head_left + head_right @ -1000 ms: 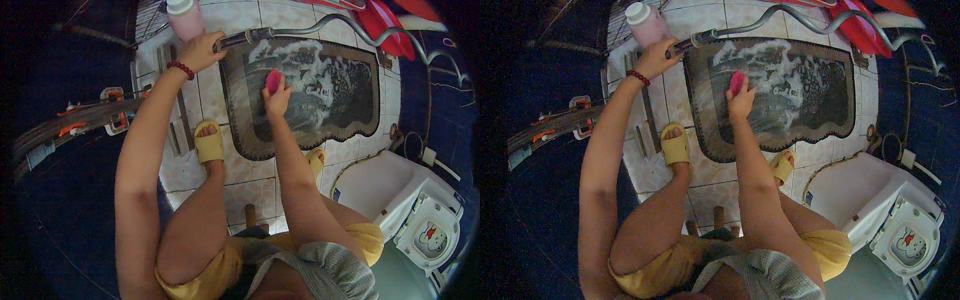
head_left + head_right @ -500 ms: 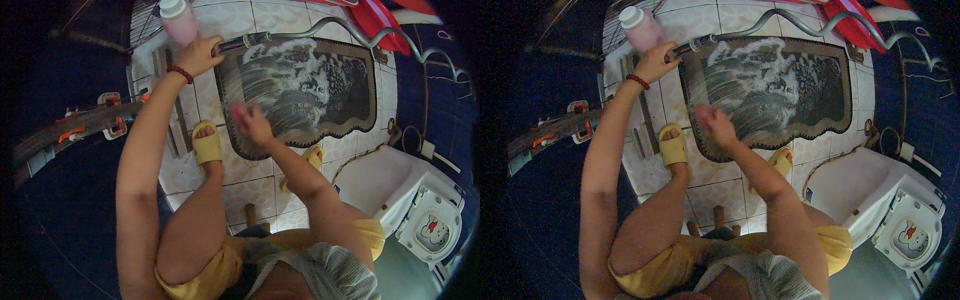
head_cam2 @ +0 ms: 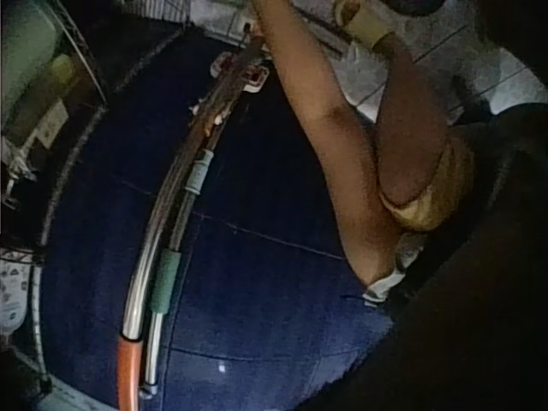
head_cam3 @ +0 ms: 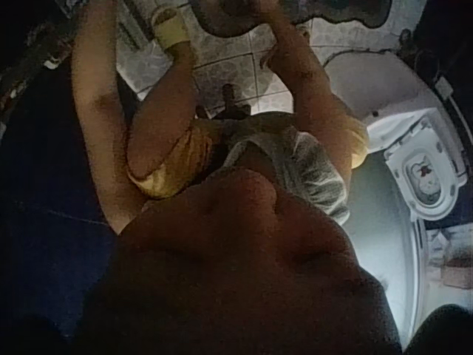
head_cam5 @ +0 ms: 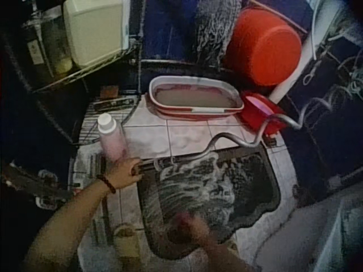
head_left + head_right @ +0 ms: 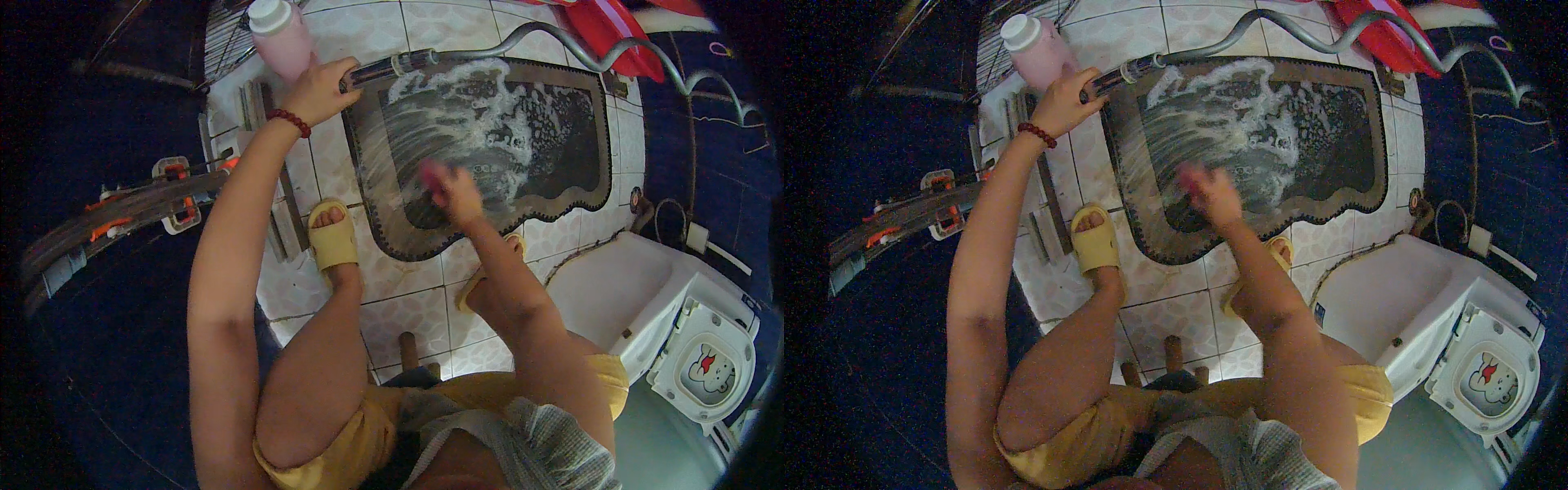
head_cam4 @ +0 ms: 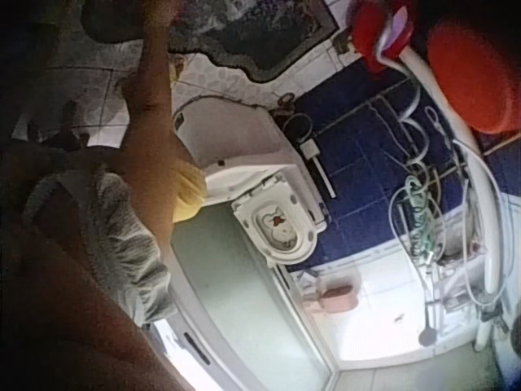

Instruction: The person scrubs a dark bath mat on the tiled floor using a pink brush and a handheld shower head. They repeatedly rinse the mat with water and scrub it to remove soap suds.

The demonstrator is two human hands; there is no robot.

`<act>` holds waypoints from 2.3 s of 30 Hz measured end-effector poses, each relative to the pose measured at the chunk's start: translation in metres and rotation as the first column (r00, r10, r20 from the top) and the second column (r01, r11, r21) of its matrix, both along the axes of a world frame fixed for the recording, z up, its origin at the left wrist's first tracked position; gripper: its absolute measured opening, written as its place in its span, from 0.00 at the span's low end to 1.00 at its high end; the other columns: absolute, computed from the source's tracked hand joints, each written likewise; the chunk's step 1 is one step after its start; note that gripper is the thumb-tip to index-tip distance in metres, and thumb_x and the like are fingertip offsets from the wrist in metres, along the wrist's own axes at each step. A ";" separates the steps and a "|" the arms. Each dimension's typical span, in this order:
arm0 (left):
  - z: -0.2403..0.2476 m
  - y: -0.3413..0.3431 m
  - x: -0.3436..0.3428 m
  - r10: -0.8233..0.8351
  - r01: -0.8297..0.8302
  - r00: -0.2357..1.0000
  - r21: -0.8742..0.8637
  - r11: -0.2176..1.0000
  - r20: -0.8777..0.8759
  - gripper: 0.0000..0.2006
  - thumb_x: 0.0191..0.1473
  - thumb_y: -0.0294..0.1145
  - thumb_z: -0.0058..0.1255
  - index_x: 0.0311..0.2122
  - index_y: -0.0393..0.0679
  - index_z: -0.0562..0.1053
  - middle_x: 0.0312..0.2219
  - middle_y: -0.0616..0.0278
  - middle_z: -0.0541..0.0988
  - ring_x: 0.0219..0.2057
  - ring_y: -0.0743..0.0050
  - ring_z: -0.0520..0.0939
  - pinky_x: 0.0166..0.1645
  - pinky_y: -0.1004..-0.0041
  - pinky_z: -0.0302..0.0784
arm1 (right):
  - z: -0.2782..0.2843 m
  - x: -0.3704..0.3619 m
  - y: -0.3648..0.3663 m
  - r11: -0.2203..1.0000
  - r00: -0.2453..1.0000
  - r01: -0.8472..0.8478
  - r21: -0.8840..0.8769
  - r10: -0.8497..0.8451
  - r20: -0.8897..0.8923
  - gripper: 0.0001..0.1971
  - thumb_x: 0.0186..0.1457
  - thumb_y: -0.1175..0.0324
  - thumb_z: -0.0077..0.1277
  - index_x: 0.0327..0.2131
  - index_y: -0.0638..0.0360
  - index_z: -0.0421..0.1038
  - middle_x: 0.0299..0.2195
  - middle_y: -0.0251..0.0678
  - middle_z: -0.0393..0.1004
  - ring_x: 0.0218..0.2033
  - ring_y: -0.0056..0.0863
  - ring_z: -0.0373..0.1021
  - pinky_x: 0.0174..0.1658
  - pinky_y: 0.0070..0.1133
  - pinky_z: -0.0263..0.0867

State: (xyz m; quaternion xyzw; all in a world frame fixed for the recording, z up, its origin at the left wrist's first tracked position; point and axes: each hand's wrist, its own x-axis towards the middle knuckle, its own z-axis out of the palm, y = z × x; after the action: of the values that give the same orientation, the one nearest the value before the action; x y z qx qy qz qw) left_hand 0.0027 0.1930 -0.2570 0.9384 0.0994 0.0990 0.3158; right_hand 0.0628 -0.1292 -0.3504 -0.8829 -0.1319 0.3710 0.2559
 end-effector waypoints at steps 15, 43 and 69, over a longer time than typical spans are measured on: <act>0.008 -0.001 0.003 0.012 -0.014 0.997 -0.033 0.999 -0.079 0.16 0.41 0.36 0.53 0.37 0.44 0.67 0.23 0.53 0.74 0.27 0.55 0.76 0.32 0.64 0.71 | -0.025 0.003 -0.001 0.991 0.811 0.117 0.069 -0.135 0.570 0.33 0.35 0.70 0.58 0.49 0.43 0.58 0.35 0.46 0.62 0.37 0.44 0.65 0.36 0.32 0.65; 0.009 -0.029 0.001 -0.026 0.017 0.992 -0.070 0.997 -0.127 0.19 0.39 0.34 0.55 0.39 0.44 0.66 0.28 0.53 0.75 0.31 0.52 0.76 0.35 0.62 0.71 | 0.136 -0.041 0.097 0.736 0.154 -0.648 -0.196 0.379 0.912 0.30 0.43 0.58 0.49 0.52 0.53 0.58 0.50 0.50 0.57 0.58 0.39 0.47 0.56 0.37 0.42; 0.000 -0.177 -0.138 -0.221 0.240 0.957 -0.085 0.967 0.188 0.31 0.39 0.23 0.46 0.54 0.41 0.59 0.27 0.60 0.71 0.27 0.64 0.74 0.33 0.69 0.71 | 0.230 0.034 -0.014 0.517 0.373 -0.750 -0.413 0.846 0.381 0.34 0.36 0.30 0.42 0.17 0.59 0.67 0.12 0.41 0.67 0.15 0.38 0.68 0.18 0.29 0.64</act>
State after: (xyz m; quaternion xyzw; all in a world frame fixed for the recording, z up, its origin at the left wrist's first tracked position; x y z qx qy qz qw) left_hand -0.1351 0.0160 -0.2568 0.9127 -0.0342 0.1390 0.3828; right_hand 0.0969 -0.1429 -0.1204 -0.7900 -0.5764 0.1925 -0.0813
